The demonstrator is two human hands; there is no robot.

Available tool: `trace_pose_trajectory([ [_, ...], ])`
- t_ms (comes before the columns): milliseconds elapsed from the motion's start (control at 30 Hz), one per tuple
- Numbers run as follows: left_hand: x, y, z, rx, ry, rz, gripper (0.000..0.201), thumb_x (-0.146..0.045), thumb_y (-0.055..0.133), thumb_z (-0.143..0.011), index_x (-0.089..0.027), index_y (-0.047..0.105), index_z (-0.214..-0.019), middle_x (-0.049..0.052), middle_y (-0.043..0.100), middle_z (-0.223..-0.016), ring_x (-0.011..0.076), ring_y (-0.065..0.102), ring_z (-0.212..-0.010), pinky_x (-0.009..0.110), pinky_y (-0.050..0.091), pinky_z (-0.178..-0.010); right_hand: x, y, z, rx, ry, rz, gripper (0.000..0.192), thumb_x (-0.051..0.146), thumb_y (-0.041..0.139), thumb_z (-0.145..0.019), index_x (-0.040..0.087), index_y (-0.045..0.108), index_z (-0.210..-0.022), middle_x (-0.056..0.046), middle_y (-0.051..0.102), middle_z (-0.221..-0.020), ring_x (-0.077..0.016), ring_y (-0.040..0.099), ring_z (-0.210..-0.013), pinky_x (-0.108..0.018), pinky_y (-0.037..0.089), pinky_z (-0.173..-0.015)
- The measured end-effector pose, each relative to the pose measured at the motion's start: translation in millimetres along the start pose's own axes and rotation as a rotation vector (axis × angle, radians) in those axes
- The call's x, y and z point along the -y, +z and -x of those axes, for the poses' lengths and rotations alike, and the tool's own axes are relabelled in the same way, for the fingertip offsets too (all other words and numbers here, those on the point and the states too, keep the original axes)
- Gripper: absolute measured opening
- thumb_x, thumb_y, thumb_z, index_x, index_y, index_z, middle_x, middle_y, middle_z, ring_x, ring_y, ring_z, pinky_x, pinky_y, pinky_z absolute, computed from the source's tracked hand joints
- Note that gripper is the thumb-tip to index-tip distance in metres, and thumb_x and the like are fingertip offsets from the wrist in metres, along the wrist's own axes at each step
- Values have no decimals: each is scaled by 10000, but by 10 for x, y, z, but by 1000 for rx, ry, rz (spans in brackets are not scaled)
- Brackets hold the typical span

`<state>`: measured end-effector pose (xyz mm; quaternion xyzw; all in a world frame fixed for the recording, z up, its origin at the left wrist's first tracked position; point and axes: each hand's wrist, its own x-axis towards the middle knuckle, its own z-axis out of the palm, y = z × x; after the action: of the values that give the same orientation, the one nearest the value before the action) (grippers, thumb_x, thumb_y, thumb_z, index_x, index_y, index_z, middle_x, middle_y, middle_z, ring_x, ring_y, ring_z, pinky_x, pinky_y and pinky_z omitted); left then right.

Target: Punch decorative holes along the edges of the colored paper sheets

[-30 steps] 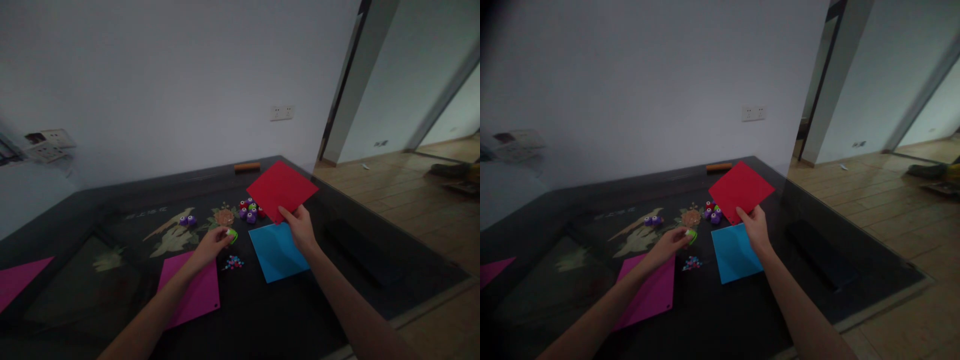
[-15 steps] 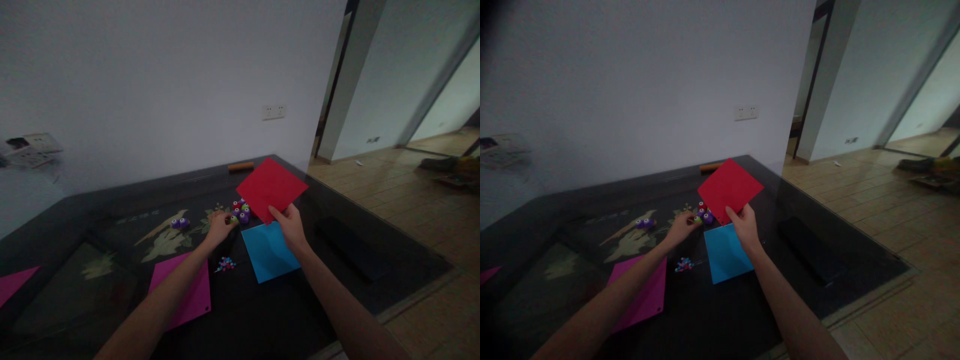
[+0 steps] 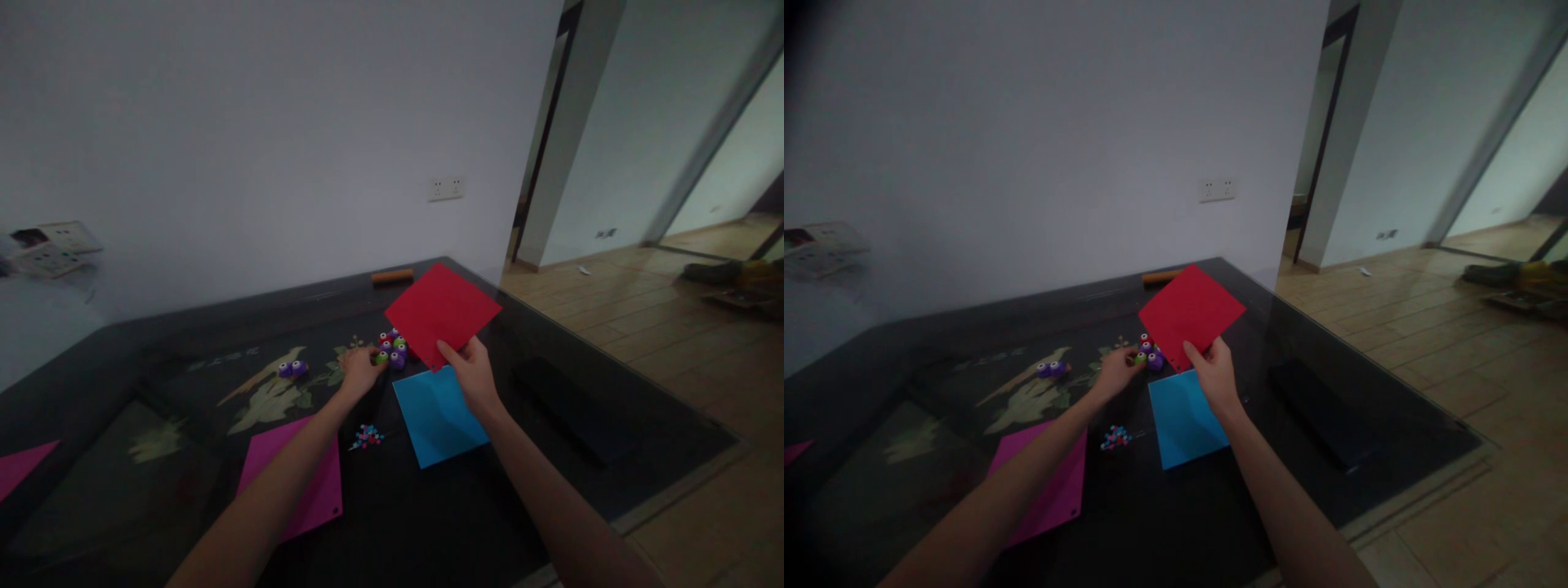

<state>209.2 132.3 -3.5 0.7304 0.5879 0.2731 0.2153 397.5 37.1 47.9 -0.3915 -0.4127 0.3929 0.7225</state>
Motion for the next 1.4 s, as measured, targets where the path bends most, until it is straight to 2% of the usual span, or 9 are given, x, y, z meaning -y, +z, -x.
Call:
trace_pose_trajectory([
  [200, -34, -23, 24, -30, -2, 83, 216, -271, 682, -687, -165, 657, -874, 79, 686, -823, 230, 622, -813, 313, 438, -706, 22, -1, 7, -3, 23, 19, 396, 320, 708, -673, 185, 607, -1031, -84, 683, -1044, -257, 629, -996, -424, 489, -888],
  [367, -8, -114, 104, -52, -5, 209, 300, -185, 697, -628, -157, 619, -917, 66, 667, -843, 216, 619, -812, 322, 455, -727, 28, -1, 15, 0, 20, 21, 399, 327, 709, -674, 189, 604, -1033, -87, 678, -1057, -256, 623, -1009, -424, 488, -890],
  [500, 5, -271, 227, -68, -15, 366, 294, -197, 603, -702, -142, 582, -990, 72, 662, -892, 190, 625, -807, 311, 478, -722, 21, 6, 26, 34, 53, 17, 376, 308, 718, -668, 194, 612, -1010, -79, 686, -1037, -248, 637, -976, -426, 486, -891],
  [700, -3, -590, 385, -13, -31, 611, 305, -315, 527, -773, -117, 601, -993, 113, 678, -968, 185, 642, -822, 282, 494, -675, -27, 34, 58, 167, 153, 12, 374, 282, 749, -632, 202, 637, -980, -70, 695, -1030, -241, 654, -946, -426, 491, -881],
  [833, -69, -800, 461, 27, -14, 710, 343, -381, 470, -831, -140, 622, -1022, 108, 678, -1036, 192, 631, -921, 290, 488, -767, -12, 61, 116, 281, 250, 10, 375, 281, 749, -633, 202, 648, -985, -71, 695, -1040, -240, 661, -930, -421, 504, -866],
  [967, -192, -904, 522, 121, 17, 719, 322, -407, 457, -844, -174, 668, -915, 74, 702, -930, 194, 628, -868, 286, 484, -749, 35, 64, 164, 455, 327, 18, 351, 267, 732, -658, 195, 653, -993, -67, 699, -1032, -224, 668, -905, -401, 516, -849],
  [1100, -239, -929, 526, 73, -22, 696, 244, -373, 568, -765, -178, 651, -884, 36, 690, -812, 164, 617, -750, 240, 460, -621, 54, 65, 183, 538, 374, 73, 355, 265, 733, -650, 180, 653, -985, -68, 702, -1017, -223, 669, -887, -426, 509, -854],
  [1233, -222, -971, 522, 13, -28, 672, 193, -325, 630, -695, -169, 625, -808, 20, 664, -746, 137, 596, -674, 230, 450, -612, 34, 79, 179, 541, 398, 99, 407, 289, 730, -652, 191, 638, -1037, -66, 692, -1044, -226, 661, -919, -442, 493, -883],
  [1400, -218, -1025, 532, 14, 30, 574, 139, -293, 620, -698, -171, 635, -762, 7, 661, -723, 133, 595, -661, 221, 447, -602, -39, 53, 125, 425, 409, 89, 354, 345, 693, -701, 193, 646, -1017, -64, 714, -932, -200, 680, -793, -363, 536, -758],
])
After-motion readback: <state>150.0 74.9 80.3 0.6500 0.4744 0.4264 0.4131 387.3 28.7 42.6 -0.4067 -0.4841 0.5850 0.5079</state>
